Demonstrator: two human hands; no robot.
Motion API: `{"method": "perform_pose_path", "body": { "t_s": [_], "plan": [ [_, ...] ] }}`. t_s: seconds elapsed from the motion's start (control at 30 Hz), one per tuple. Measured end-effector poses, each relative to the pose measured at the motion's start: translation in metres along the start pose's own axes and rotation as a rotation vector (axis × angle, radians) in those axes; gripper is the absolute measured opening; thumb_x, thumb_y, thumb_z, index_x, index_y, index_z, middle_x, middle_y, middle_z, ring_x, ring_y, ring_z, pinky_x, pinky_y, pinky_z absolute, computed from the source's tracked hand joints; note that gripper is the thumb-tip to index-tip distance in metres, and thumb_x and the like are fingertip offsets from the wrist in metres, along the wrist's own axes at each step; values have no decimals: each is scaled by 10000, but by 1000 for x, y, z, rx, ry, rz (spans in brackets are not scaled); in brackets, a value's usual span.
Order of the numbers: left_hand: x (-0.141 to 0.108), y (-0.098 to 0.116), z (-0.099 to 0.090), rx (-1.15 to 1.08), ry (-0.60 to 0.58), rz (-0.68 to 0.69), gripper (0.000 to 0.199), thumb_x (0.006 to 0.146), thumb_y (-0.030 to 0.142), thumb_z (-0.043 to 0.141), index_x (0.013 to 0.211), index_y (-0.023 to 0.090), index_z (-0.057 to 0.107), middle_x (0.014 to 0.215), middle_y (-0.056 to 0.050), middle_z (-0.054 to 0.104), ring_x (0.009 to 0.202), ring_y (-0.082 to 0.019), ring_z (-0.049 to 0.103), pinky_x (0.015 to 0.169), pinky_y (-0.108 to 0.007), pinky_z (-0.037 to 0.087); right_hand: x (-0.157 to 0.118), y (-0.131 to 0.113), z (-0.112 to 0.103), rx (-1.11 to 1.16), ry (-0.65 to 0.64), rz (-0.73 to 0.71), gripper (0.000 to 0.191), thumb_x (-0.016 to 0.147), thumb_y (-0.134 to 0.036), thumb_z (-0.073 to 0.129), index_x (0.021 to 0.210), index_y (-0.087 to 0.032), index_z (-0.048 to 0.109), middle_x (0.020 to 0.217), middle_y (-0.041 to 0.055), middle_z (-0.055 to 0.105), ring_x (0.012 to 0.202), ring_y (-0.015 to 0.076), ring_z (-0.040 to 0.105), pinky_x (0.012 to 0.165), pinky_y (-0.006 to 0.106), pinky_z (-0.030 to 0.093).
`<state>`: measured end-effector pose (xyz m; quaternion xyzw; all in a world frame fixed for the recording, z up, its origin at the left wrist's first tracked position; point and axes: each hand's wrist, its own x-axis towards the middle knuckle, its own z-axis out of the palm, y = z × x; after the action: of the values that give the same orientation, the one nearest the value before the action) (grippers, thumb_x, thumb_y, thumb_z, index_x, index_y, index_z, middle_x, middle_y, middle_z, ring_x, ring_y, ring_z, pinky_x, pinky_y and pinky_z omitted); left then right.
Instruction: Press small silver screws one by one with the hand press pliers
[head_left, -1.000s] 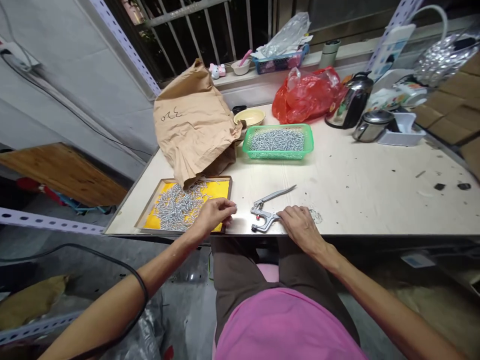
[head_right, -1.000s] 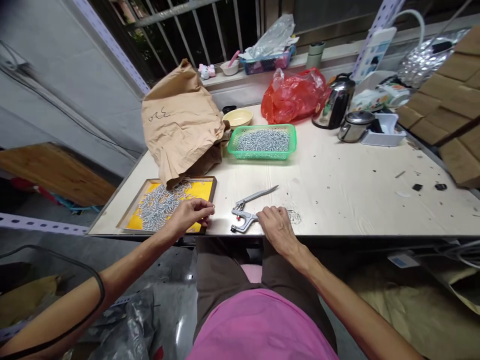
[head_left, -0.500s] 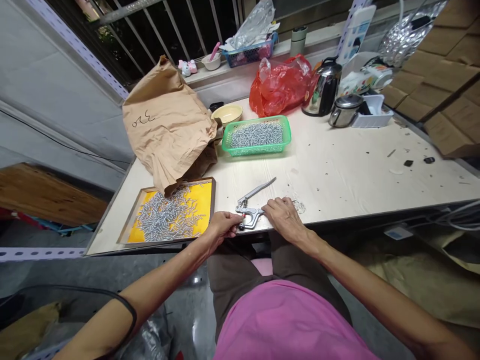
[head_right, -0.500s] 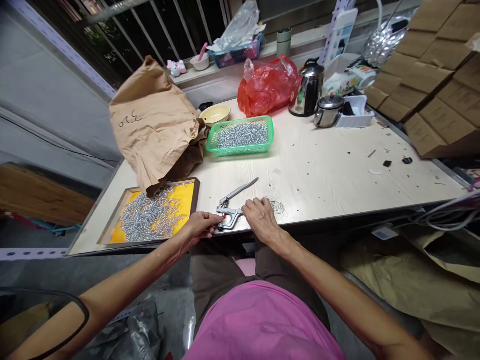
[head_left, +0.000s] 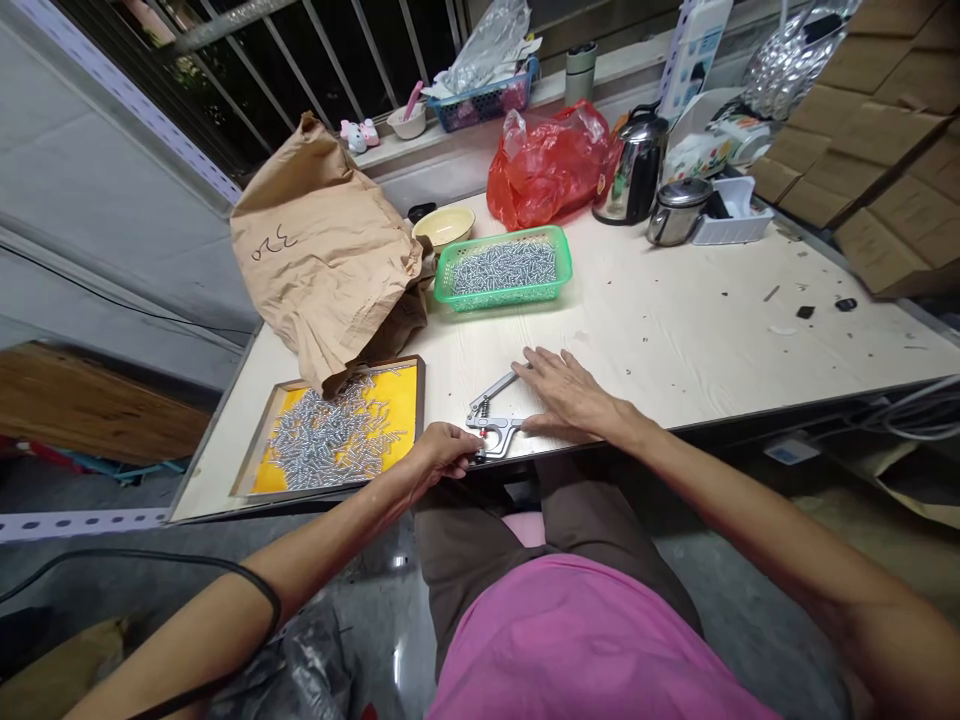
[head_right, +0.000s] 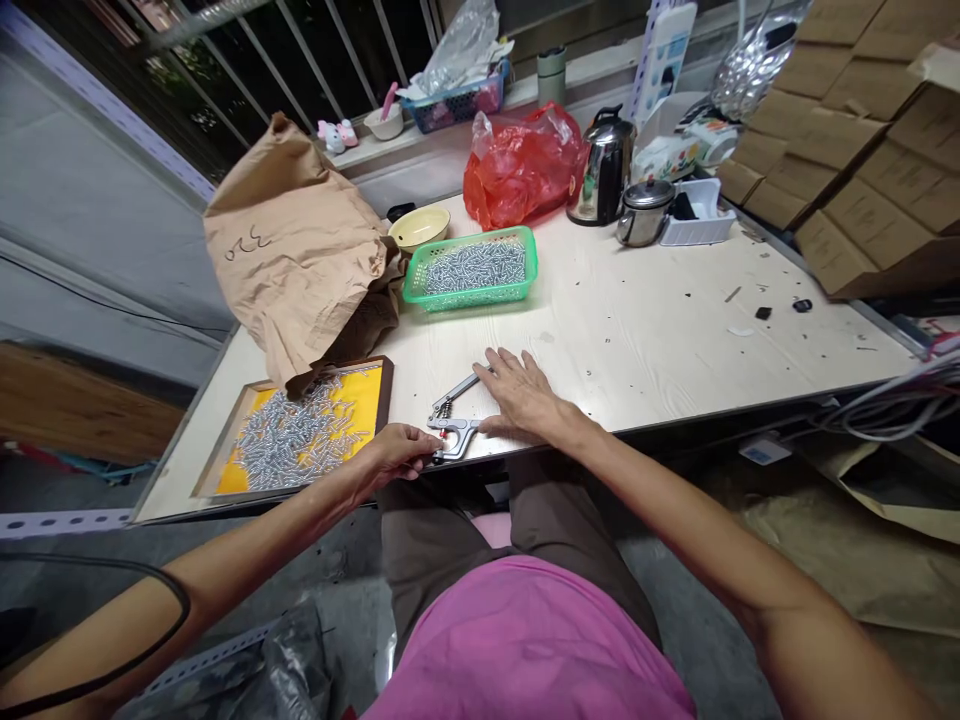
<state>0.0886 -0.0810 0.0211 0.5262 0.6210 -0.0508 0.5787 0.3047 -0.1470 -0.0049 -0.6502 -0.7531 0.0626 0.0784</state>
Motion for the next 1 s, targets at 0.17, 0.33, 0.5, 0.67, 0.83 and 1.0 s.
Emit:
{"method": "perform_pose_path", "body": {
  "t_s": [0.17,0.33,0.5,0.67,0.83,1.0],
  "plan": [
    [-5,0,2,9,25,6,299,585,334,800,628,120,597,407,63,471,363,-40,405,382,-176,360,18,9,-8,-28,-140,-74,959,614,-667,678,1348,-119,394,1317,199,467,1227,363,373,1017,561,217],
    [-5,1,2,8,24,-5,289,598,329,794,687,109,628,437,56,490,384,-44,421,399,-180,378,17,2,-13,-62,-143,-72,822,622,-608,718,1227,-94,504,1153,175,566,1093,332,454,973,518,268],
    [-4,-7,0,117,53,18,313,689,425,712,694,130,609,461,44,489,397,-69,435,438,-219,402,8,-6,-18,-75,-135,-80,504,719,-492,704,1027,-109,593,1053,138,599,1021,294,483,915,457,300],
    [-10,-14,4,627,387,582,275,842,404,538,817,151,645,818,-64,624,704,-161,576,656,-303,469,-2,-14,-21,-79,-105,-75,365,778,-401,681,985,-113,598,1035,122,607,1019,266,489,920,413,289],
    [-2,4,22,950,335,1016,414,815,320,588,1190,153,530,1211,-130,546,1130,-263,469,909,-403,429,-4,-15,-17,-80,-88,-72,367,792,-393,659,1013,-111,582,1039,128,591,996,259,485,846,384,330],
    [13,23,33,1096,206,1118,495,808,271,565,1265,134,432,1287,-155,487,1164,-276,441,984,-466,359,-7,-11,-17,-30,-120,-55,506,738,-386,698,1129,-110,535,1084,139,575,1001,264,480,784,350,381]
  ]
}}
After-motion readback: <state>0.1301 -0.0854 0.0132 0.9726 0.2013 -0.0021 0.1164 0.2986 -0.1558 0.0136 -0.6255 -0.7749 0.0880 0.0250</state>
